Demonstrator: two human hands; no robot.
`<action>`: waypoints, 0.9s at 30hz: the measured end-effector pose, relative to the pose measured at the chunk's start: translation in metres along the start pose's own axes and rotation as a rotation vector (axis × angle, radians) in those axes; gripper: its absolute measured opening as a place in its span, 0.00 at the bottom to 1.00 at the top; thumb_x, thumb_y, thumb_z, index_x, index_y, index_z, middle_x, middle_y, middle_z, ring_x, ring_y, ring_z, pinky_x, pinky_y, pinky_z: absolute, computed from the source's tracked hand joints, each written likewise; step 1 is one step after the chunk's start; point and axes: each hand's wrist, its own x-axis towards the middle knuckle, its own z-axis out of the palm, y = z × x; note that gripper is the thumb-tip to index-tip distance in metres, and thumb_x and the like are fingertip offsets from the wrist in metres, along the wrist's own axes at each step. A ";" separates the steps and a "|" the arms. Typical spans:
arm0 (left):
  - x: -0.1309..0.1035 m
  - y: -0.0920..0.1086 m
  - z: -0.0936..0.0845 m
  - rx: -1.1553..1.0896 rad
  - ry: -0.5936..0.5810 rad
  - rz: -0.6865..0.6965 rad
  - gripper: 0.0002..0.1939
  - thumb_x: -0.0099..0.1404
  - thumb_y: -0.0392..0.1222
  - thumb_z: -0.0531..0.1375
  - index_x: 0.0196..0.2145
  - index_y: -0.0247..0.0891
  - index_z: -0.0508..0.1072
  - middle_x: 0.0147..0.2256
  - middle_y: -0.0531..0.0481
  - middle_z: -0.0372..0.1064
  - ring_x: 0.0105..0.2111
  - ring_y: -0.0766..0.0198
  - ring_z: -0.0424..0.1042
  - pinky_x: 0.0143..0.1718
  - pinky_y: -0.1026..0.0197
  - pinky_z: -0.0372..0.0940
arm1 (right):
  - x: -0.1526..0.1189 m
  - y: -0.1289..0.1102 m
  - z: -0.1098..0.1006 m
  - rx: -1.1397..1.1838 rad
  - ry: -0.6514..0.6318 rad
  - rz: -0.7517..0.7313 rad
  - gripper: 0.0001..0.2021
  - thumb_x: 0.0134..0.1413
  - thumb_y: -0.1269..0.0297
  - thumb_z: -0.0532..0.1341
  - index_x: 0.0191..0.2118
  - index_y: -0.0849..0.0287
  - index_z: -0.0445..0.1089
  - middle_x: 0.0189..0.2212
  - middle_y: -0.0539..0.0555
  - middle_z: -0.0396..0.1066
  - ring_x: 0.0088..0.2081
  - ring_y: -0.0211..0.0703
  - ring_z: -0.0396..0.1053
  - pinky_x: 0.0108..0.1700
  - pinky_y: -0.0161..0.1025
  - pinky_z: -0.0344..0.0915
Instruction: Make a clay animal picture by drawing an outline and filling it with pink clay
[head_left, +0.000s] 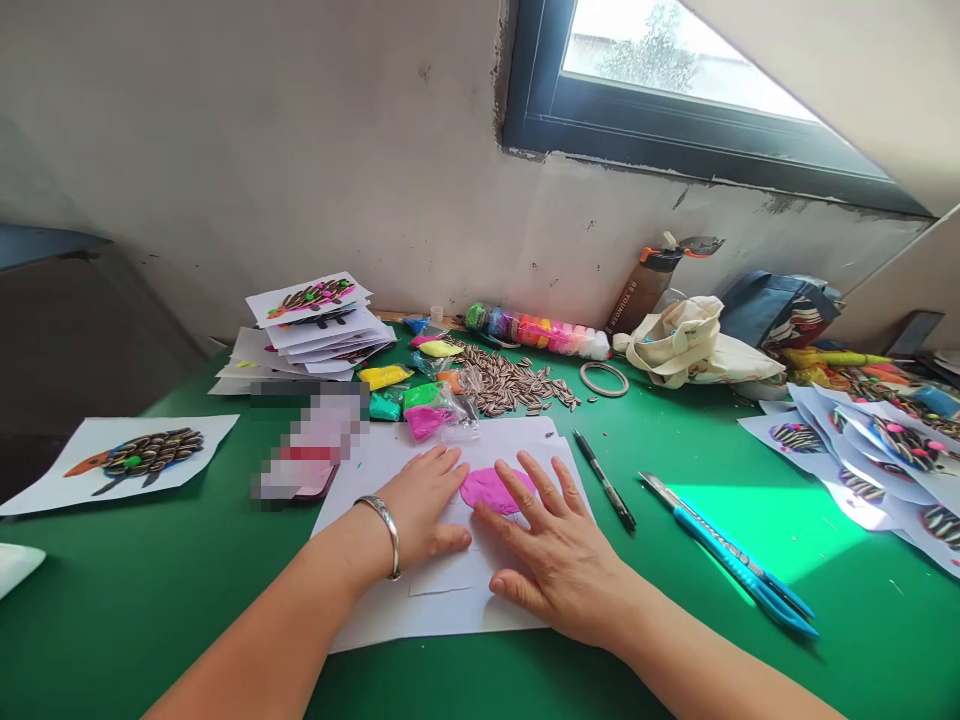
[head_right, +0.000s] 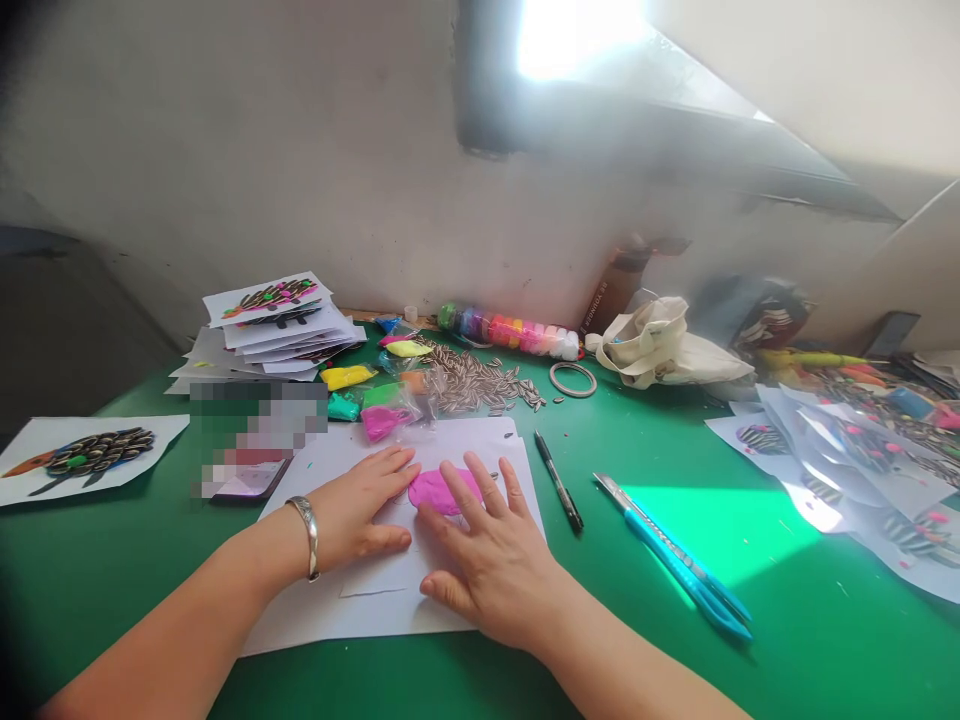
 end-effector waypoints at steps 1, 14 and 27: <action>0.000 0.000 0.000 0.009 0.000 0.000 0.39 0.56 0.50 0.62 0.61 0.32 0.57 0.64 0.35 0.44 0.64 0.46 0.41 0.62 0.47 0.45 | 0.001 0.000 0.000 -0.002 0.000 -0.002 0.31 0.59 0.43 0.50 0.64 0.47 0.51 0.66 0.58 0.41 0.66 0.65 0.30 0.60 0.70 0.32; 0.002 -0.001 0.004 -0.018 0.032 0.030 0.38 0.54 0.49 0.63 0.59 0.30 0.60 0.63 0.33 0.47 0.64 0.43 0.42 0.62 0.45 0.44 | 0.016 -0.002 0.007 -0.048 -0.005 -0.021 0.31 0.58 0.41 0.48 0.65 0.45 0.49 0.67 0.55 0.39 0.66 0.63 0.31 0.61 0.68 0.26; 0.004 -0.002 0.006 -0.086 0.022 -0.005 0.43 0.53 0.46 0.63 0.62 0.33 0.52 0.64 0.35 0.45 0.64 0.46 0.41 0.63 0.43 0.41 | 0.022 -0.008 0.007 -0.024 0.014 0.000 0.31 0.59 0.43 0.48 0.65 0.48 0.49 0.67 0.53 0.42 0.66 0.62 0.33 0.61 0.68 0.27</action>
